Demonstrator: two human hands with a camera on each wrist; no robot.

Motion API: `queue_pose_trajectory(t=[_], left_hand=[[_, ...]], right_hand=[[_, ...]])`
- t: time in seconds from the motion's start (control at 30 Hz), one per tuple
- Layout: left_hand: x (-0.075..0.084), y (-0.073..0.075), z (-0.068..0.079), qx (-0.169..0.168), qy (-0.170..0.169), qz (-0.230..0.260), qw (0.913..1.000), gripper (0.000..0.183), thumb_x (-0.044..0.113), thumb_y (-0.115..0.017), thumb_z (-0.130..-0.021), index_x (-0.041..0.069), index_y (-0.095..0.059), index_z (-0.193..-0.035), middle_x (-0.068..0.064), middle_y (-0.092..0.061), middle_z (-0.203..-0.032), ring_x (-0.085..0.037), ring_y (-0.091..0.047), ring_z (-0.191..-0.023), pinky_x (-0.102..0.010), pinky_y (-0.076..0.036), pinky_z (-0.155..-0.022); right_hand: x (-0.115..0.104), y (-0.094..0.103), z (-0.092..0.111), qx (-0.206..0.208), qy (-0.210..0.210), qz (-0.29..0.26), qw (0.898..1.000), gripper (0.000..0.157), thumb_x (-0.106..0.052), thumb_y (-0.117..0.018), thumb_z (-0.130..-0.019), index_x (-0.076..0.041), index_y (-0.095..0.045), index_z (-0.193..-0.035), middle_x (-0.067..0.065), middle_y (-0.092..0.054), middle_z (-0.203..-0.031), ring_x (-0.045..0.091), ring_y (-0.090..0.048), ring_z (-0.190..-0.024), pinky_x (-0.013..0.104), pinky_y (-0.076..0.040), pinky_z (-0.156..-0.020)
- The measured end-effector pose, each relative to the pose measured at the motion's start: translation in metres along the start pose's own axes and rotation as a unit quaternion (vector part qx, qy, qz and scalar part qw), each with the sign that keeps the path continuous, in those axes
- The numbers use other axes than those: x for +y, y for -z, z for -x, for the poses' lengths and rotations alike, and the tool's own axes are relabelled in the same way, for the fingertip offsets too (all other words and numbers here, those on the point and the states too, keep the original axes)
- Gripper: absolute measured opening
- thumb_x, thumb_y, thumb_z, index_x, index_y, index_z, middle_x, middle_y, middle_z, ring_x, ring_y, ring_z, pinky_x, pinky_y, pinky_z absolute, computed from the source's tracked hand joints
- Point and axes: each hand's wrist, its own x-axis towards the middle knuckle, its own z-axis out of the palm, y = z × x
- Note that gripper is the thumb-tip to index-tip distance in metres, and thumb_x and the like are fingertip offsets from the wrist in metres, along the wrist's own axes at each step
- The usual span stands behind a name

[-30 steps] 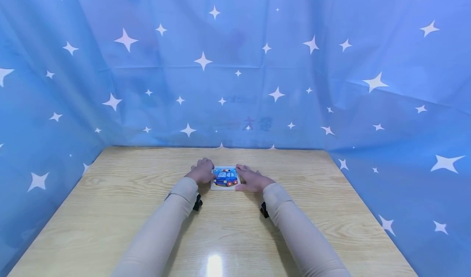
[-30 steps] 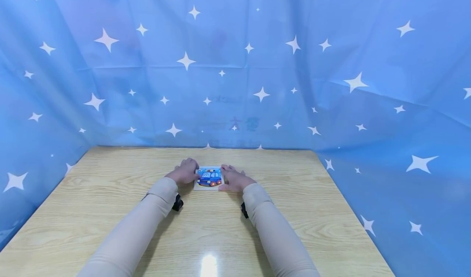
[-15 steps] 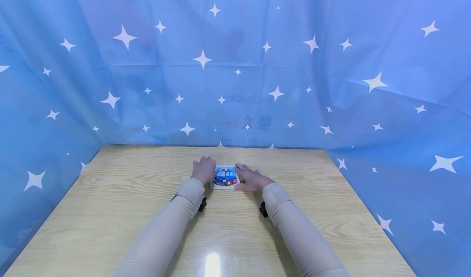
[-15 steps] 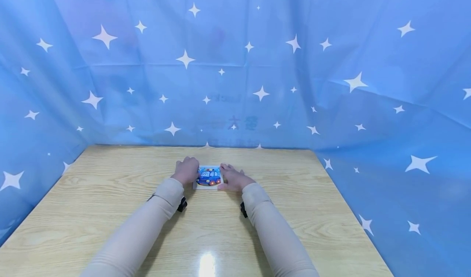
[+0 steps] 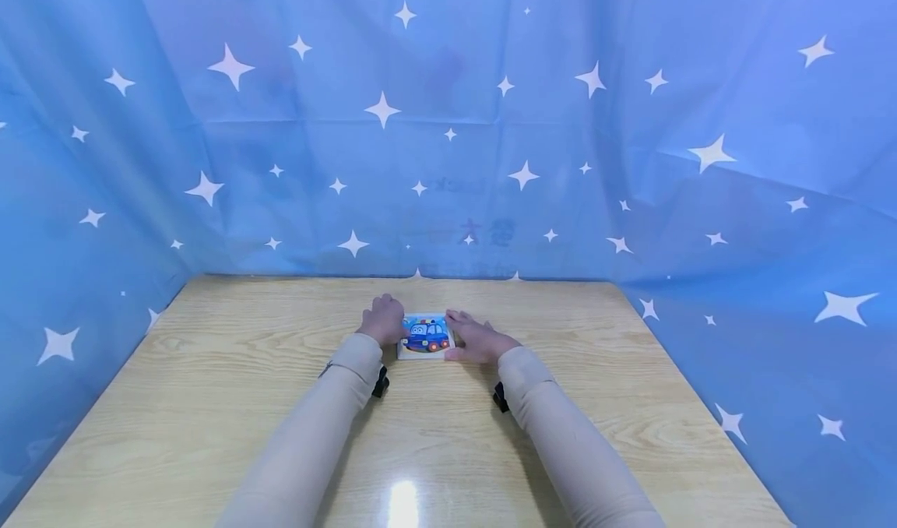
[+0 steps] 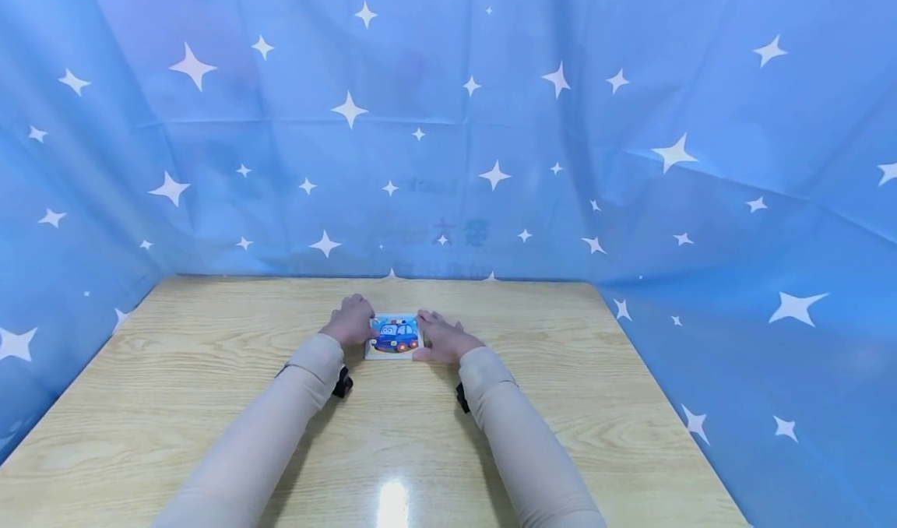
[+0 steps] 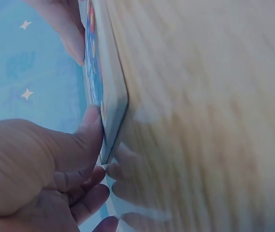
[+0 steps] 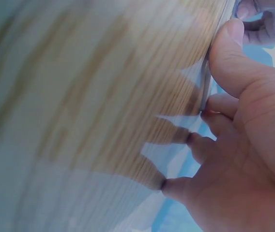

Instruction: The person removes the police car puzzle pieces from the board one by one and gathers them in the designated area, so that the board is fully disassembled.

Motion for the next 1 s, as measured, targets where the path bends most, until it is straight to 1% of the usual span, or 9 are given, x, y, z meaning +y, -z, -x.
queue_pose_trajectory(t=[0.2,0.4,0.5,0.63,0.83,1.0], left_hand=[[-0.004,0.002,-0.003,-0.019,0.003,0.016,0.9997,0.028,0.029,-0.075,-0.094,0.006,-0.059,-0.087,-0.017,-0.049,-0.122,-0.034,-0.044,-0.114,-0.055,-0.042,-0.099],[-0.006,0.005,-0.001,-0.014,-0.006,0.033,0.9994,0.028,0.029,-0.076,-0.093,0.005,-0.060,-0.092,-0.014,-0.049,-0.115,-0.031,-0.043,-0.107,-0.052,-0.042,-0.095],[-0.008,0.006,0.001,-0.013,-0.009,0.050,0.9986,0.030,0.027,-0.076,-0.093,0.003,-0.061,-0.102,-0.013,-0.049,-0.113,-0.030,-0.042,-0.105,-0.051,-0.041,-0.095],[-0.010,0.005,0.002,-0.010,-0.018,0.066,0.9976,0.036,0.026,-0.075,-0.094,0.001,-0.059,-0.115,-0.013,-0.048,-0.114,-0.031,-0.043,-0.108,-0.052,-0.039,-0.097],[-0.013,0.003,0.002,-0.013,-0.026,0.074,0.9969,0.040,0.025,-0.074,-0.095,0.000,-0.057,-0.120,-0.014,-0.049,-0.117,-0.032,-0.044,-0.111,-0.051,-0.040,-0.101],[-0.014,0.002,0.002,-0.019,-0.029,0.074,0.9966,0.042,0.026,-0.072,-0.096,0.000,-0.056,-0.125,-0.014,-0.050,-0.119,-0.031,-0.045,-0.112,-0.050,-0.041,-0.102]], right_hand=[[-0.002,0.002,0.000,0.000,0.003,0.003,1.000,0.084,-0.044,-0.056,-0.102,-0.009,-0.010,-0.163,0.007,-0.002,-0.170,0.027,0.003,-0.156,0.062,-0.003,-0.120],[-0.003,0.003,0.001,0.003,0.008,0.004,1.000,0.082,-0.042,-0.057,-0.102,-0.008,-0.012,-0.163,0.008,-0.003,-0.170,0.028,0.002,-0.156,0.063,-0.003,-0.120],[-0.003,0.002,0.000,0.004,0.011,0.004,1.000,0.082,-0.042,-0.057,-0.103,-0.007,-0.013,-0.163,0.009,-0.003,-0.170,0.029,0.001,-0.156,0.064,-0.004,-0.120],[-0.002,0.001,0.000,0.011,0.009,-0.004,1.000,0.083,-0.041,-0.058,-0.102,-0.007,-0.013,-0.163,0.009,-0.005,-0.170,0.029,0.000,-0.156,0.065,-0.004,-0.120],[-0.001,-0.001,0.000,0.010,0.014,-0.002,1.000,0.082,-0.041,-0.057,-0.102,-0.012,-0.012,-0.164,0.009,-0.005,-0.170,0.029,0.000,-0.156,0.066,-0.003,-0.119],[-0.001,-0.001,-0.002,0.007,0.014,0.012,1.000,0.078,-0.041,-0.056,-0.103,-0.011,-0.016,-0.163,0.009,-0.005,-0.170,0.030,-0.001,-0.156,0.066,-0.005,-0.119]])
